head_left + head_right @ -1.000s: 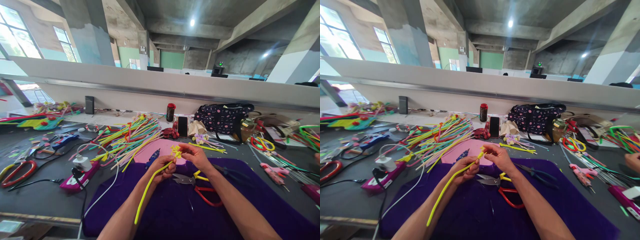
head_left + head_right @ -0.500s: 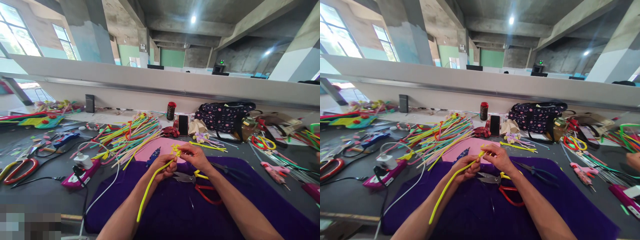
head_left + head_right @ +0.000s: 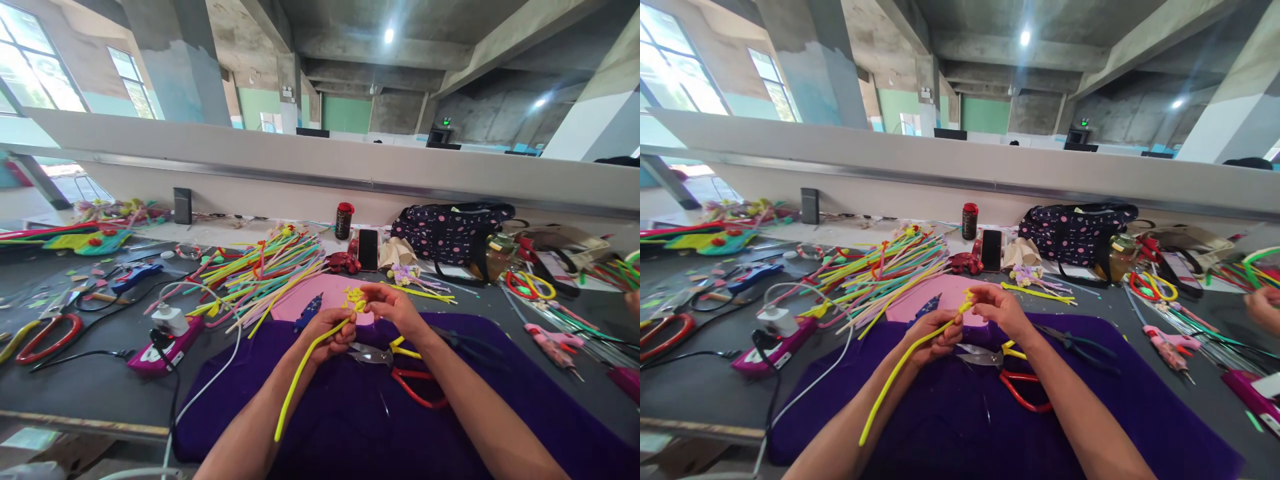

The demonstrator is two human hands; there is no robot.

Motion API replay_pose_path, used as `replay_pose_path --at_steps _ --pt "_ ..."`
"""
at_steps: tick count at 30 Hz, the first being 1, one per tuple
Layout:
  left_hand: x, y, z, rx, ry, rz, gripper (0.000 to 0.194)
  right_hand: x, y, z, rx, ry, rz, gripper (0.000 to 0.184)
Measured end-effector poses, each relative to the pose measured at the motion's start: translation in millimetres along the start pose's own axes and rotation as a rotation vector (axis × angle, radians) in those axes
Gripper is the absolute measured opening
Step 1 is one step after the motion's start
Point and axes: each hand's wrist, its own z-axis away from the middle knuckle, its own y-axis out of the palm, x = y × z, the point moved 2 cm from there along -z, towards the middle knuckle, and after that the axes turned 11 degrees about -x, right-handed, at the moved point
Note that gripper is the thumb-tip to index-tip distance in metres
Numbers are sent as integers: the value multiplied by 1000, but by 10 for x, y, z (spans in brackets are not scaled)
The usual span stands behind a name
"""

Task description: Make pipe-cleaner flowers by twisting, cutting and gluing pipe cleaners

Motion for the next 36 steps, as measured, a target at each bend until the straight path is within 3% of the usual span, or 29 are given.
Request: replay_pose_path --at_steps 5,9,13,18,26,30,36 --pt "11 23 1 -47 61 -95 13 -16 25 -6 -20 135 -162 29" --pt "40 22 -21 -80 72 -157 14 -12 62 10 -9 117 -102 35" --pt "51 27 -38 -91 85 -192 15 -10 76 26 9 129 -74 23" --pt "36 15 -36 -224 104 -327 19 -4 86 32 9 133 -53 18" --pt "20 55 -7 -429 376 -464 29 -89 101 20 13 143 15 15" --pt "11 45 -6 -478 425 -517 28 -147 110 16 -19 134 47 15" --pt "-34 -7 7 -587 552 -758 19 -89 39 -6 39 172 52 35"
